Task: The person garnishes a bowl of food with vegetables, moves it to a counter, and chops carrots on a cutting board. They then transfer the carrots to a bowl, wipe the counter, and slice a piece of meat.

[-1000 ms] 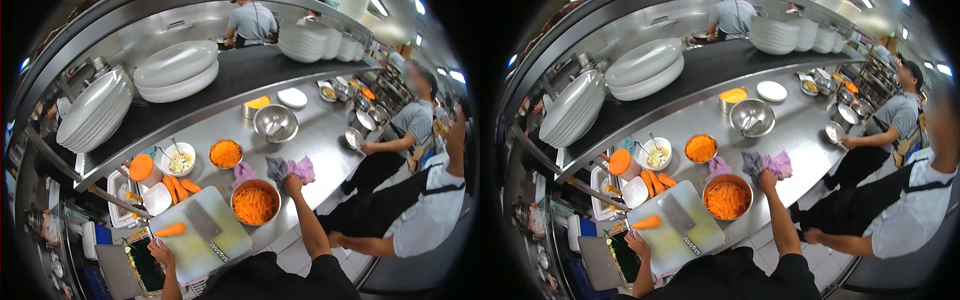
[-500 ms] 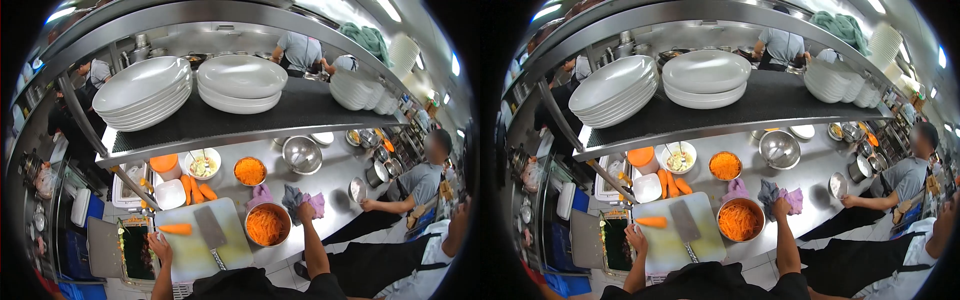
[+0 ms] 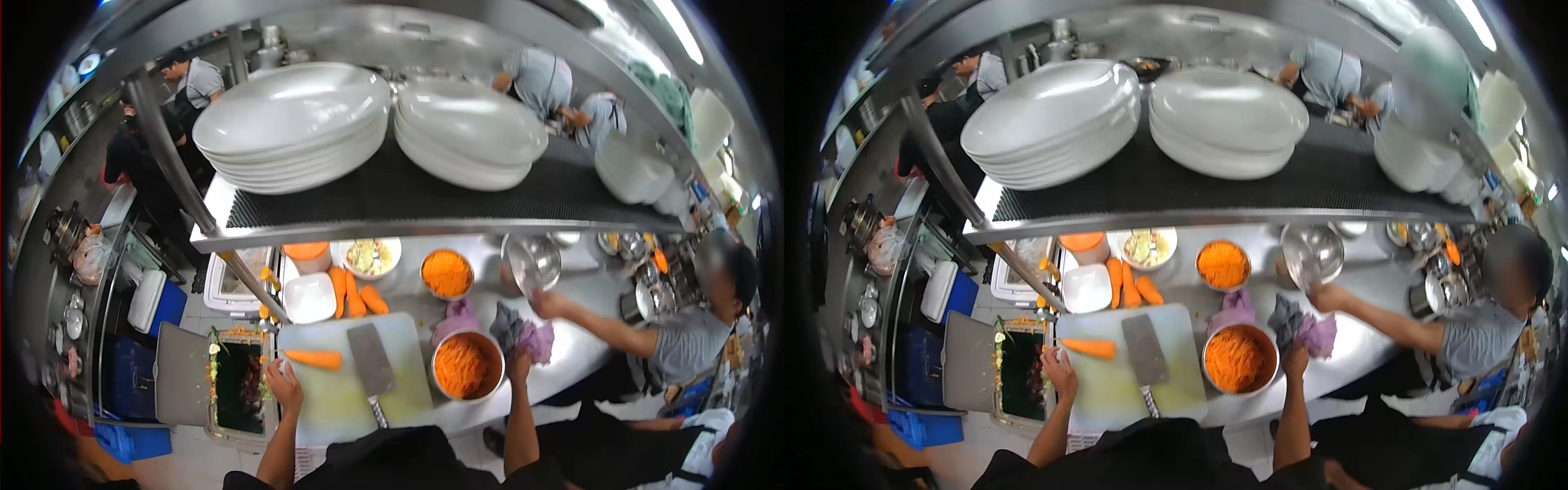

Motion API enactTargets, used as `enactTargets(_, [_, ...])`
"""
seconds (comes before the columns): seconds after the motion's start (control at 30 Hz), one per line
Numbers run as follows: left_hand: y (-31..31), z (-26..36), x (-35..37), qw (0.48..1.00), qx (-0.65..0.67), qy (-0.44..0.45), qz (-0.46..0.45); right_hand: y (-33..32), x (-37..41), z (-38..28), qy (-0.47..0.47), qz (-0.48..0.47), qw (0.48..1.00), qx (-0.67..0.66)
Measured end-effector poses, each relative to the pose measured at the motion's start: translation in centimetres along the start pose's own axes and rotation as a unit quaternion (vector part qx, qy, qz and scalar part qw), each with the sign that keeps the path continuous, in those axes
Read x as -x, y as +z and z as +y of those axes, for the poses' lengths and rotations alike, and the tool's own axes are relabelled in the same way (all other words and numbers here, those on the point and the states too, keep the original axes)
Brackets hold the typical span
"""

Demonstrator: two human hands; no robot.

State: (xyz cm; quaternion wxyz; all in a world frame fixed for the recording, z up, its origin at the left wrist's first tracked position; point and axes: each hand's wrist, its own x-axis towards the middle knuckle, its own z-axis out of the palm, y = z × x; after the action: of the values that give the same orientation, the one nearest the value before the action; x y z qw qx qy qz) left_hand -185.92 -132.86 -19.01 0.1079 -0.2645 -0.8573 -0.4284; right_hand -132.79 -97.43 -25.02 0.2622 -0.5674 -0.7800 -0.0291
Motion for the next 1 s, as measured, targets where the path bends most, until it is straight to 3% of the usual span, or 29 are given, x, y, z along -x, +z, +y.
enactTargets(0.03, [0.5, -0.5, -0.4, 1.000, -0.013, 0.003, -0.023, 2.0, 1.0, 2.3, -0.050, -0.014, 0.999, 0.010])
enactTargets(0.1, [0.1, -0.3, 0.2, 1.000, 0.015, 0.015, 0.010, 1.1, 1.4, 2.1, 0.011, -0.096, 0.995, 0.031])
enactTargets(0.13, [-0.3, -0.4, 0.7, 0.999, 0.011, 0.033, -0.030, -3.3, 0.6, -1.8, 0.086, -0.096, 0.990, -0.062])
enactTargets(0.2, [-0.3, 0.3, 0.3, 0.999, 0.014, -0.034, -0.005, -3.0, 0.4, -1.6, 0.098, -0.077, 0.988, -0.092])
enactTargets(0.3, [-0.3, 0.6, 0.1, 0.999, 0.022, -0.023, 0.006, -3.3, 0.2, -1.9, 0.133, -0.095, 0.977, -0.136])
enactTargets(0.37, [-0.3, 0.8, 0.0, 0.999, 0.028, -0.015, 0.006, -3.6, 0.6, -2.4, 0.116, -0.062, 0.982, -0.138])
enactTargets(0.5, [0.0, 0.1, 0.2, 1.000, 0.020, 0.007, 0.014, -4.5, 0.2, -3.2, 0.173, -0.116, 0.971, -0.117])
enactTargets(0.6, [-0.2, -0.2, 0.3, 0.999, 0.036, 0.009, 0.011, -4.6, 0.8, -3.0, 0.157, -0.095, 0.973, -0.137])
enactTargets(0.63, [0.2, -0.3, 0.3, 0.998, 0.061, 0.008, 0.027, -4.7, 0.5, -2.8, 0.150, -0.085, 0.972, -0.162])
enactTargets(0.7, [0.5, -1.0, 0.4, 0.998, 0.051, 0.014, 0.034, -6.2, 0.7, -3.6, 0.229, -0.049, 0.951, -0.204])
enactTargets(0.77, [0.2, -0.9, 0.4, 0.999, 0.041, 0.007, 0.018, -8.6, 1.4, -6.1, 0.253, 0.126, 0.932, -0.225])
enactTargets(0.87, [0.6, -2.0, 0.4, 0.999, 0.033, 0.021, 0.024, -13.6, 3.3, -9.8, 0.340, 0.204, 0.887, -0.235])
enactTargets(0.97, [1.2, -3.4, 0.5, 0.999, 0.037, 0.025, -0.003, -17.6, 5.6, -14.6, 0.295, 0.283, 0.871, -0.271])
enactTargets(1.0, [1.2, -3.5, 0.5, 0.999, 0.025, 0.041, 0.004, -18.5, 6.5, -16.3, 0.282, 0.268, 0.877, -0.284])
